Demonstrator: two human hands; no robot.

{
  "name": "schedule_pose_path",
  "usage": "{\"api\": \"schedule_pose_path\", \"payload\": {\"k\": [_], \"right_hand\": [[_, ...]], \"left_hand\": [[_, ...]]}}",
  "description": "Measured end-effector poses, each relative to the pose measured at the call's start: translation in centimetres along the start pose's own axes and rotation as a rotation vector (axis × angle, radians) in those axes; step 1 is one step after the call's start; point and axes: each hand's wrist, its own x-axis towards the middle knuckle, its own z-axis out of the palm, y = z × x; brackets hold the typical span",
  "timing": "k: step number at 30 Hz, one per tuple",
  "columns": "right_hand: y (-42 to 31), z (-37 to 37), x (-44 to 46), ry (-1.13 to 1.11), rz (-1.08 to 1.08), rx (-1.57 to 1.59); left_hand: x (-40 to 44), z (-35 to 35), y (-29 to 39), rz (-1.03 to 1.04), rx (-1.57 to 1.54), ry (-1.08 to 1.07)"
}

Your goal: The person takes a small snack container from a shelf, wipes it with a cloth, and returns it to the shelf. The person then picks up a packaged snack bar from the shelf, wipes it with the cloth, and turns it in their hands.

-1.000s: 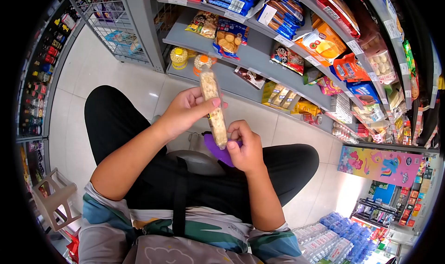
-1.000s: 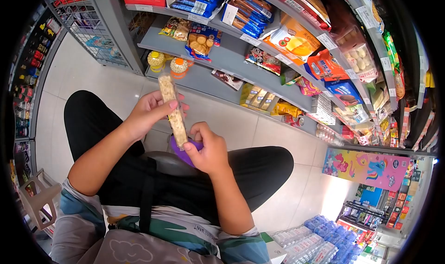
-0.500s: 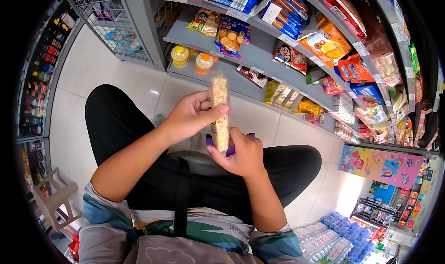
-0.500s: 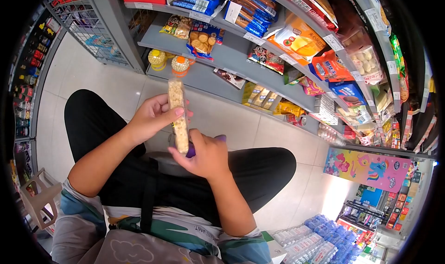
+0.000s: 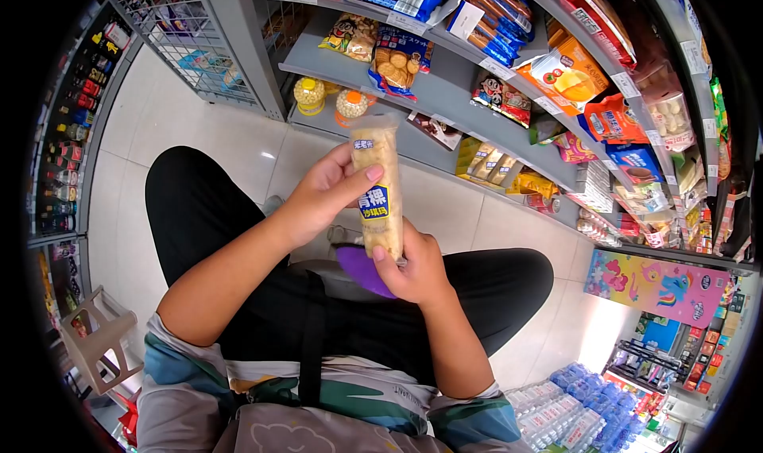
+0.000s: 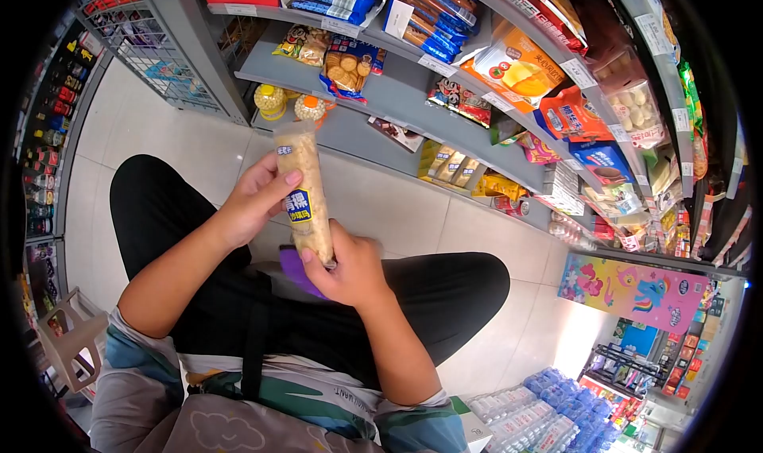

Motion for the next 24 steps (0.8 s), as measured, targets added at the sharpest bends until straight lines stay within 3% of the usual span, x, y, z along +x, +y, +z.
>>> {"api": "schedule_pose_path", "payload": {"k": [3,7,9,16,24], "right_hand": [[-0.4,-0.1,0.1,-0.095,0.039,0.198],[0.4,0.2,0.0,-0.131,-0.017,0.19],[0.1,-0.2,0.0,-0.251,0.066,0.118],[-0.1,0.4,0.2,-0.258,0.055,0.063],[-0.4,-0.2,1.0,-0.413,0.414,-0.03]], "left_hand": [[0.0,0.0,0.2,-0.019,-0.067,-0.001],[-0.4,0.4,1.0,-0.085,-0.166,-0.029],[-0.5,0.4,0.9,-0.073,-0.179,-0.045],[-0.8,0.1,0.5,-0.034,-0.171,-0.039],[-1.0,-0.6,0.2,0.009,0.029,0.107]]}}
